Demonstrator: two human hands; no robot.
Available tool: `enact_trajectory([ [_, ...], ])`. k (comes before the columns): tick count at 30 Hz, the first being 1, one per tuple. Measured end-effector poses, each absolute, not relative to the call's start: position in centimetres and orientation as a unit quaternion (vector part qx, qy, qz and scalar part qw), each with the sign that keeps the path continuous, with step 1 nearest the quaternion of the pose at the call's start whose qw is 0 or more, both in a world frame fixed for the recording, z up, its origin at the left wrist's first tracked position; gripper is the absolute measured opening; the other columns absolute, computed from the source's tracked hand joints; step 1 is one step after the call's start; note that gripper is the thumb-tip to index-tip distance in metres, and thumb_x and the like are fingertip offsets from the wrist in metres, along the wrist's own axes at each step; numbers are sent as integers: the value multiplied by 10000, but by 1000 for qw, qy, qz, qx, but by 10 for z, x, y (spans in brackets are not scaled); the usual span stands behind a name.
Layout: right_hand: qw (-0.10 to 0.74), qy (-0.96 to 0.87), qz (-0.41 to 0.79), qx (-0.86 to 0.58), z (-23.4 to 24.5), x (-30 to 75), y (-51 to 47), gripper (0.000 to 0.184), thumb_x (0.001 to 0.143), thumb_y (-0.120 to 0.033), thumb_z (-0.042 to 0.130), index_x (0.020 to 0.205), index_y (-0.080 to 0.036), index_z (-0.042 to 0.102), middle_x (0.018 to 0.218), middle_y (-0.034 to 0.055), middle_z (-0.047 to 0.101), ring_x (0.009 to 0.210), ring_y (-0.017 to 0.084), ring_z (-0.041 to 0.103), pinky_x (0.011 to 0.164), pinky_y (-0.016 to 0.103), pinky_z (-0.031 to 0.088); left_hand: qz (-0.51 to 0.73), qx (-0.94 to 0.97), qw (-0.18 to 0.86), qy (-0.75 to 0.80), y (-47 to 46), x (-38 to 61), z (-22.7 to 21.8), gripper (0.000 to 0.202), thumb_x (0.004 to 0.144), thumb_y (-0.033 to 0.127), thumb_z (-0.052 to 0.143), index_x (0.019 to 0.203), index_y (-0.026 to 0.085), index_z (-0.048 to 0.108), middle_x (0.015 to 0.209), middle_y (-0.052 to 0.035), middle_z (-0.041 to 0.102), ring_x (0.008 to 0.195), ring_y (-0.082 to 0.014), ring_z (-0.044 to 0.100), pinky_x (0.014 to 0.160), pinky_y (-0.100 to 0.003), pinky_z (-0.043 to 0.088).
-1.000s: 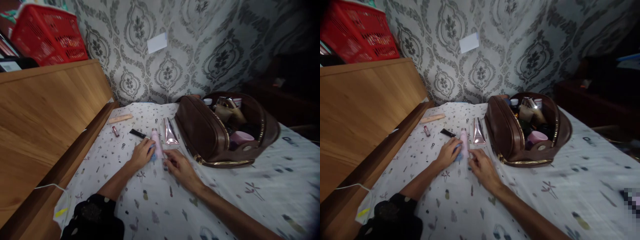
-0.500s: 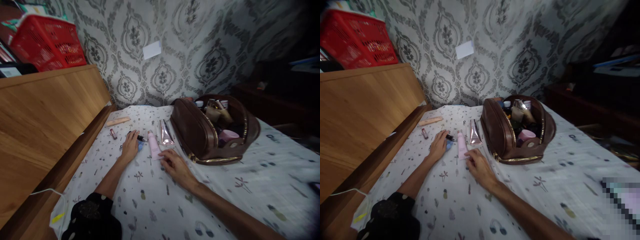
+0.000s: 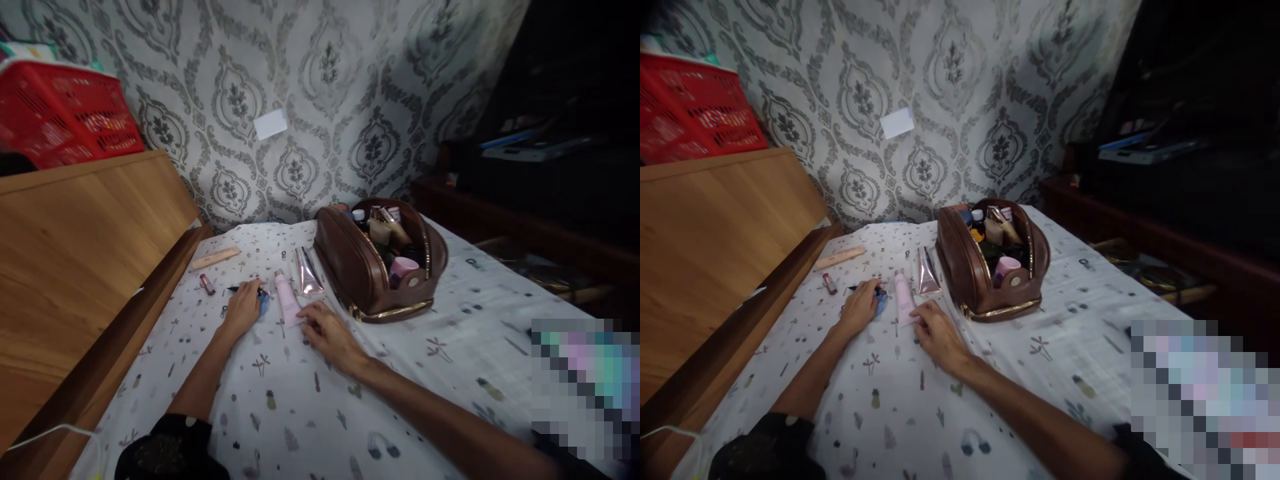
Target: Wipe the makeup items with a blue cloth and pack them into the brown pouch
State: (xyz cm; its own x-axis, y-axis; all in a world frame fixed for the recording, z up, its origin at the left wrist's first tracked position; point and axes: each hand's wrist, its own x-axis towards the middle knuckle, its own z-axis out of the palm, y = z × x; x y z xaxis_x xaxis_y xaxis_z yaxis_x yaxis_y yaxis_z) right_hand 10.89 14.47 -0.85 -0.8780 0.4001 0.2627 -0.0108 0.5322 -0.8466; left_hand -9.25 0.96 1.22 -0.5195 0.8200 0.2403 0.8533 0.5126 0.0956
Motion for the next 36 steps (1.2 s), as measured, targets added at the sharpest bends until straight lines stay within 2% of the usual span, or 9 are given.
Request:
enact_trajectory([
  [8,232,-842,475,-106,-14,107,147,243,855,-116,485,1040,-152,638,960,71,593,689,141,586,634,287,499,-90,-479,120,-865,7,-86,14,259,882,105,439,1046,211,610,1066,-71,652,1065,-247,543,838,-352,490],
  [11,241,-838,479,-99,-17,107,148,228,887,-191,499,1078,-156,618,877,53,614,676,154,590,644,301,494,-96,-488,133,-858,7,-78,17,246,860,93,451,998,216,613,1012,-54,657,1025,-236,560,814,-341,485],
  [15,241,-817,514,-104,-18,109,147,371,929,-331,500,1255,-158,540,751,14,621,584,147,569,590,292,481,-107,-527,140,-831,8,-55,23,262,845,85,452,999,222,615,978,-38,668,988,-222,582,788,-330,484],
  [17,235,-792,554,-107,-19,108,146,415,935,-397,499,1282,-171,519,718,0,619,532,134,549,542,277,469,-108,-560,144,-809,9,-40,25,264,838,94,464,1014,221,613,976,-38,672,986,-223,587,765,-325,487],
  [19,227,-756,605,-102,-19,106,145,410,924,-479,507,1198,-179,563,689,-4,613,510,132,547,511,270,465,-112,-601,170,-773,9,-26,25,287,820,93,470,1045,208,605,969,-50,673,975,-233,592,727,-327,492],
  [21,218,-720,652,-93,-19,106,143,415,900,-567,519,1028,-184,615,640,-7,597,499,132,547,492,266,463,-124,-635,209,-733,9,-16,23,343,798,76,462,1099,184,585,944,-64,671,943,-241,602,685,-331,495],
  [24,201,-681,700,-83,-18,109,139,444,843,-632,579,851,-190,618,608,-14,580,499,130,560,460,249,447,-167,-647,238,-705,5,-8,18,414,776,45,441,1160,161,547,896,-61,666,879,-229,622,663,-326,506],
  [29,180,-639,742,-95,-18,118,131,489,741,-609,700,947,-173,623,630,-31,589,515,119,581,452,225,431,-220,-664,240,-673,2,-3,11,388,813,44,426,1170,150,534,869,-55,667,828,-202,644,645,-293,519],
  [36,181,-633,744,-111,-18,125,133,458,696,-582,737,848,-170,605,636,-30,582,494,96,532,427,214,371,-209,-638,285,-684,2,-13,6,250,946,157,409,1144,169,561,899,-67,701,830,-197,682,676,-291,542],
])
